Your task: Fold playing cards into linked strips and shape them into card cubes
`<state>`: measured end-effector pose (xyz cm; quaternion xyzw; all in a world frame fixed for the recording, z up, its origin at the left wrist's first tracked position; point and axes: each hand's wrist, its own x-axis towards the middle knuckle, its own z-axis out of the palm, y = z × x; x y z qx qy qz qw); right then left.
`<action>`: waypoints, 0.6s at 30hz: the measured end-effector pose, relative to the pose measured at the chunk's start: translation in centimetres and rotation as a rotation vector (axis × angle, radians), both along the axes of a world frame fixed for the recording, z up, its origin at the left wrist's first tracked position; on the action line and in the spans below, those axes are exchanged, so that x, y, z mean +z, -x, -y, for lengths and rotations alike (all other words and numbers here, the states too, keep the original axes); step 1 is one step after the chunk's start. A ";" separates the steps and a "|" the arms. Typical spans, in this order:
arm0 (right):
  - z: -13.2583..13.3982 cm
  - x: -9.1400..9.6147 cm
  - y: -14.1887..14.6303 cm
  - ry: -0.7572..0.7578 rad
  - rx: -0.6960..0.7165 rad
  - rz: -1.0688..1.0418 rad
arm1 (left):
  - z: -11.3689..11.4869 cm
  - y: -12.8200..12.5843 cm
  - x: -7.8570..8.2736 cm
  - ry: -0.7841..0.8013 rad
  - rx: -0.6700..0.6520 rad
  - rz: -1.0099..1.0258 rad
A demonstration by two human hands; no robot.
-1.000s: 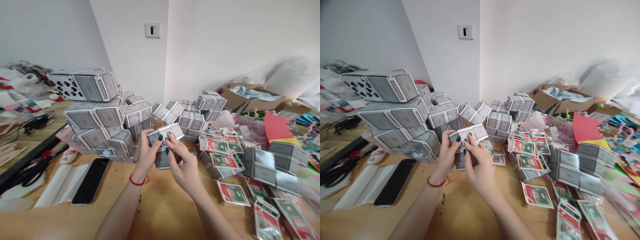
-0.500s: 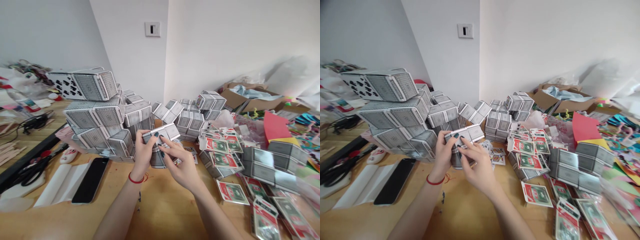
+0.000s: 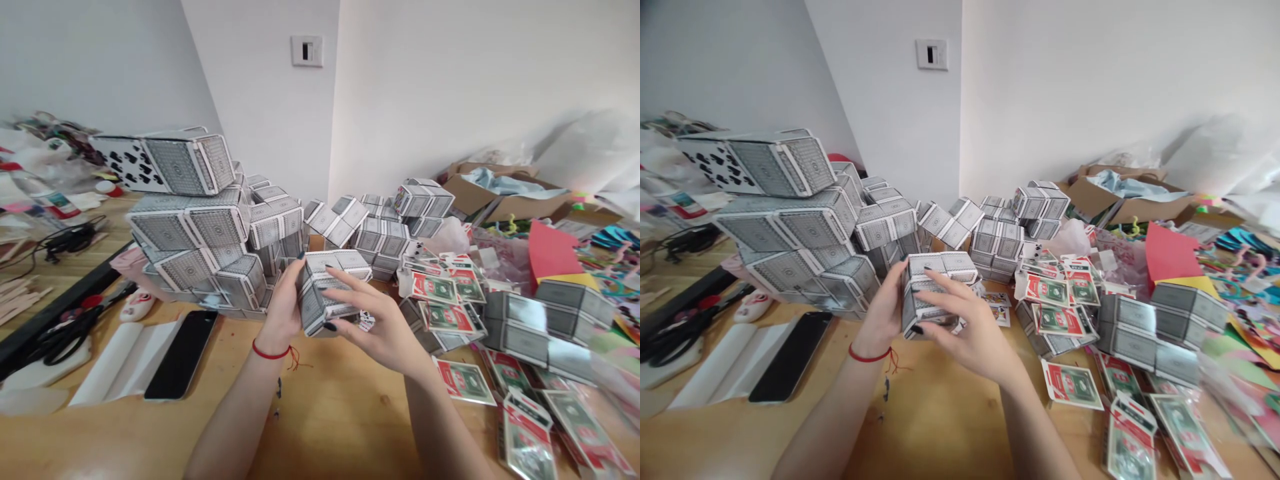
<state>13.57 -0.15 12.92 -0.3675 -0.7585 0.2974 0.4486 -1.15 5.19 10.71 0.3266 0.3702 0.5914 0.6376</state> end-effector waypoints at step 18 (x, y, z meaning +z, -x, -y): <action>-1.1 -1.6 -0.2 0.311 -0.168 -0.366 | 1.7 -0.3 0.6 -0.340 0.149 -0.556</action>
